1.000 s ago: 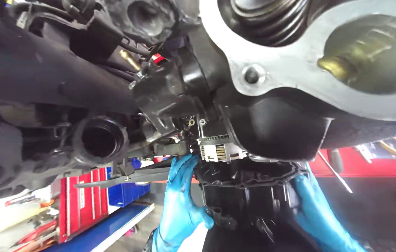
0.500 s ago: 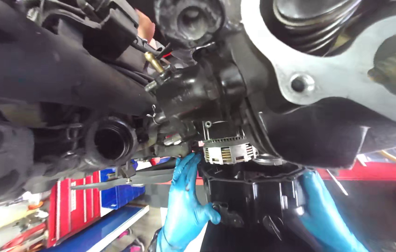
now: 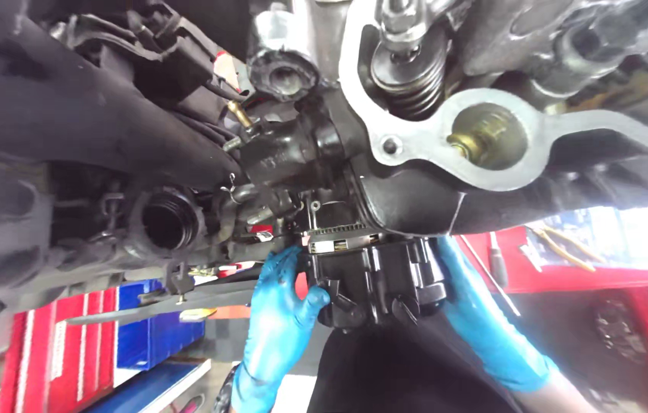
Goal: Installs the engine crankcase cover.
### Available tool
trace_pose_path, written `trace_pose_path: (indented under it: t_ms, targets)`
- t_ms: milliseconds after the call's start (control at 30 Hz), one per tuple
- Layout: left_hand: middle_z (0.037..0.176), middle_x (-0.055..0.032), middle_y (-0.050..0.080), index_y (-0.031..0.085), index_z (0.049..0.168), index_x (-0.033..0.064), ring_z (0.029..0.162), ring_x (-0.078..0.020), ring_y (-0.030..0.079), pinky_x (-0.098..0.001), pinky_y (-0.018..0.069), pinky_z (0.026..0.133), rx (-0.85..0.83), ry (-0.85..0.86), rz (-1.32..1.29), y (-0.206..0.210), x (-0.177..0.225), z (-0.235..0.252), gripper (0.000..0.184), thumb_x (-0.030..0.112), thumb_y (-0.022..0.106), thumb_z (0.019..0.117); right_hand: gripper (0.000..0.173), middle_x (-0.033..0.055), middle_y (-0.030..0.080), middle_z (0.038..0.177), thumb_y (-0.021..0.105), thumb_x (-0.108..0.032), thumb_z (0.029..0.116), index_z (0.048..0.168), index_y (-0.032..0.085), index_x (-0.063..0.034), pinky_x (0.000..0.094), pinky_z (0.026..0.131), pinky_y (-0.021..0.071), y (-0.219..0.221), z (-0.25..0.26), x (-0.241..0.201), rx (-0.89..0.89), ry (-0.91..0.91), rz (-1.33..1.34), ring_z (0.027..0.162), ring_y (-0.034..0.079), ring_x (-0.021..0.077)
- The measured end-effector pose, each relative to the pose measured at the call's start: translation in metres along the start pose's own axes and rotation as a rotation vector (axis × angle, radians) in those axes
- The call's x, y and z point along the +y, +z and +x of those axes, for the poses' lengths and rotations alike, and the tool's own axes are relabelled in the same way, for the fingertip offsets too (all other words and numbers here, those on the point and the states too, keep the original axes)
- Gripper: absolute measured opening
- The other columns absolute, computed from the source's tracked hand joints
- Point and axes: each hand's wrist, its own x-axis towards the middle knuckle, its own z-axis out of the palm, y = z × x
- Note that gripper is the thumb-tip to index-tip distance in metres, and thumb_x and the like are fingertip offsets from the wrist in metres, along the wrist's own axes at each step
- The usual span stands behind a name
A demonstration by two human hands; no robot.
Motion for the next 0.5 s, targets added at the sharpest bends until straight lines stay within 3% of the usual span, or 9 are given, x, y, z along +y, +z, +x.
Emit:
trace_pose_path:
  t_ms: [67, 300, 400, 500]
  targets:
    - [0.128, -0.0180, 0.069, 0.069, 0.126, -0.0011, 0.126, -0.0306, 0.061, -0.0496, 0.0445, 0.110, 0.027, -0.035, -0.026, 0.004, 0.004, -0.003, 0.112, 0.092, 0.022, 0.0842, 0.051, 0.0067, 0.071, 0.114, 0.050, -0.046, 0.1052, 0.142, 0.049, -0.0104, 0.0327, 0.087, 0.0619, 0.000, -0.001, -0.001, -0.013, 0.004, 0.019, 0.101, 0.071, 0.0146]
    - [0.132, -0.0220, 0.066, 0.063, 0.133, -0.0049, 0.129, -0.0344, 0.060, -0.0521, 0.0425, 0.113, 0.083, -0.168, -0.050, 0.015, 0.018, -0.012, 0.113, 0.089, 0.025, 0.0851, 0.045, 0.0038, 0.074, 0.103, 0.045, -0.049, 0.1058, 0.125, 0.062, -0.0117, 0.0314, 0.080, 0.0632, 0.005, 0.000, -0.002, 0.008, 0.058, 0.090, 0.093, 0.073, 0.0113]
    - [0.135, -0.0233, 0.064, 0.060, 0.137, -0.0071, 0.134, -0.0380, 0.056, -0.0532, 0.0342, 0.119, 0.079, -0.188, -0.053, 0.015, 0.024, -0.012, 0.114, 0.088, 0.023, 0.0866, 0.045, 0.0034, 0.074, 0.106, 0.046, -0.049, 0.1057, 0.126, 0.061, -0.0119, 0.0319, 0.083, 0.0625, 0.006, 0.001, -0.001, 0.014, 0.051, 0.104, 0.096, 0.072, 0.0114]
    - [0.138, -0.0237, 0.063, 0.058, 0.139, -0.0080, 0.137, -0.0388, 0.054, -0.0521, 0.0319, 0.121, 0.074, -0.201, -0.078, 0.016, 0.024, -0.013, 0.113, 0.087, 0.025, 0.0875, 0.047, 0.0020, 0.073, 0.110, 0.046, -0.051, 0.1051, 0.129, 0.061, -0.0132, 0.0314, 0.085, 0.0619, 0.005, 0.000, 0.001, 0.002, 0.019, 0.092, 0.101, 0.071, 0.0107]
